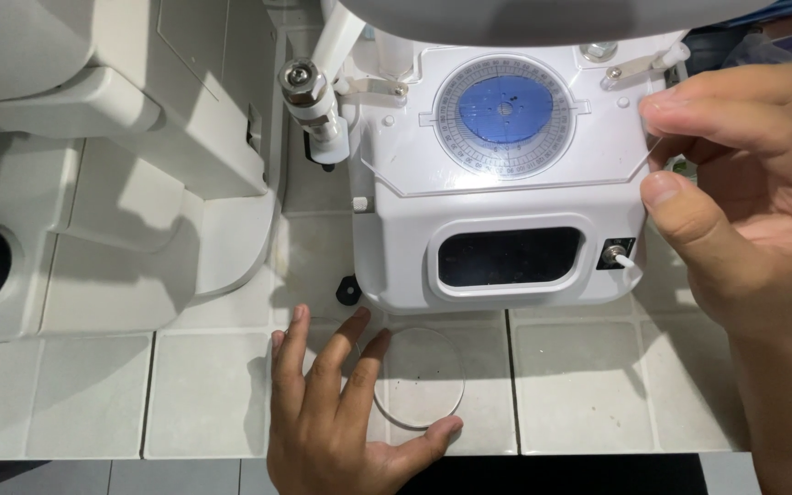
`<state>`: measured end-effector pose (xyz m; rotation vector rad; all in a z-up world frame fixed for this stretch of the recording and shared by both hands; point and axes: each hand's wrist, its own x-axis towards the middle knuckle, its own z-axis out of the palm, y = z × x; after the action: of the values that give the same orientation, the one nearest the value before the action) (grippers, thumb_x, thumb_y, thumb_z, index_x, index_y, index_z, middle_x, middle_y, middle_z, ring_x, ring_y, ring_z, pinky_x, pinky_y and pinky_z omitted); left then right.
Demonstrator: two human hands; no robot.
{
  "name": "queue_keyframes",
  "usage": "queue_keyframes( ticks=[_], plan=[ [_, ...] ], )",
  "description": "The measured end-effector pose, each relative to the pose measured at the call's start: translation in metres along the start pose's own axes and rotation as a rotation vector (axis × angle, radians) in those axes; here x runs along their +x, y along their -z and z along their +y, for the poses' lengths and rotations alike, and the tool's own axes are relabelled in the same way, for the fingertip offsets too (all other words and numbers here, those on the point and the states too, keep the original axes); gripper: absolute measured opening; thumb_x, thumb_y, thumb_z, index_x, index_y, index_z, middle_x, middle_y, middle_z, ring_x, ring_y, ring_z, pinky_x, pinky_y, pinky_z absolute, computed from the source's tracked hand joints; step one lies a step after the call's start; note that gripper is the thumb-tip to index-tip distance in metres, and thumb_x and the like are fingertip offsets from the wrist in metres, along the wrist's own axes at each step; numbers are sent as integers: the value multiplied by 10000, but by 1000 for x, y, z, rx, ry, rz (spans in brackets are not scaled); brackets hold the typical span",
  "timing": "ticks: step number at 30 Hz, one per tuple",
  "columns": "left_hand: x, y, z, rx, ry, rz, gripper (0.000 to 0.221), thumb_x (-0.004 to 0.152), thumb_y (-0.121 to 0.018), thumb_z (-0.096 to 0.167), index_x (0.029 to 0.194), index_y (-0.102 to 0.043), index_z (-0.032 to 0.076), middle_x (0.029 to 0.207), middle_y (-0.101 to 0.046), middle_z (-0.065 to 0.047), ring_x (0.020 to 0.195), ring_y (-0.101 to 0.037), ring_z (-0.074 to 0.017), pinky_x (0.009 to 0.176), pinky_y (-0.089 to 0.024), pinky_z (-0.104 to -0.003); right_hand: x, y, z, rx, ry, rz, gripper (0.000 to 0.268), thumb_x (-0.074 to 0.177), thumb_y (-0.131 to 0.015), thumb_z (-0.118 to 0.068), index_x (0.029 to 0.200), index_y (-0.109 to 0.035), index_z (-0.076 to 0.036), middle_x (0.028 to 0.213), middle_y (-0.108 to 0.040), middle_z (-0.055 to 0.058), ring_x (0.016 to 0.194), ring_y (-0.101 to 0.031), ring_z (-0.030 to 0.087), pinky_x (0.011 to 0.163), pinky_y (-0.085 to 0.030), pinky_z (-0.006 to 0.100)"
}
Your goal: Using a lensometer to align and apply adhesive blocks to eyeglass lenses for the edging process.
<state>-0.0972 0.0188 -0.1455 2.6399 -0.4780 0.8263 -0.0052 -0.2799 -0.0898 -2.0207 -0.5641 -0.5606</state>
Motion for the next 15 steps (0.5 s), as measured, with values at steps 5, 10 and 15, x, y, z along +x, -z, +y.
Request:
queue_keyframes(
  ticks=[5, 10, 15],
  plan=[
    [1, 2, 3, -3, 19, 12, 738, 789, -598, 769, 957, -759, 68, 1146, -699, -101, 1312, -525, -433, 1104, -429, -588, 3, -4, 1, -24, 119, 49, 331, 1058, -568, 3, 1349, -546, 159, 1342, -492, 311, 1098, -556, 370, 1033, -516, 423],
    [2, 8, 4, -36, -5, 34, 719, 787, -653, 739, 948, -738, 43, 1201, -693, -111, 1317, -515, -434, 1097, -440, -600, 26, -8, -41, -405, 371, 28, 253, 1098, -633, -49, 1237, -718, 145, 1279, -706, 307, 1119, -639, 448, 1051, -482, 530],
    [2, 23, 7, -72, -12, 15, 715, 733, -816, 680, 984, -706, 20, 1250, -671, -132, 1360, -478, -445, 1147, -391, -623, 48, -13, -65, -704, 428, -222, 552, 1029, -716, -246, 1473, -657, 77, 1514, -668, 201, 1206, -545, 431, 1041, -407, 531]
  ],
)
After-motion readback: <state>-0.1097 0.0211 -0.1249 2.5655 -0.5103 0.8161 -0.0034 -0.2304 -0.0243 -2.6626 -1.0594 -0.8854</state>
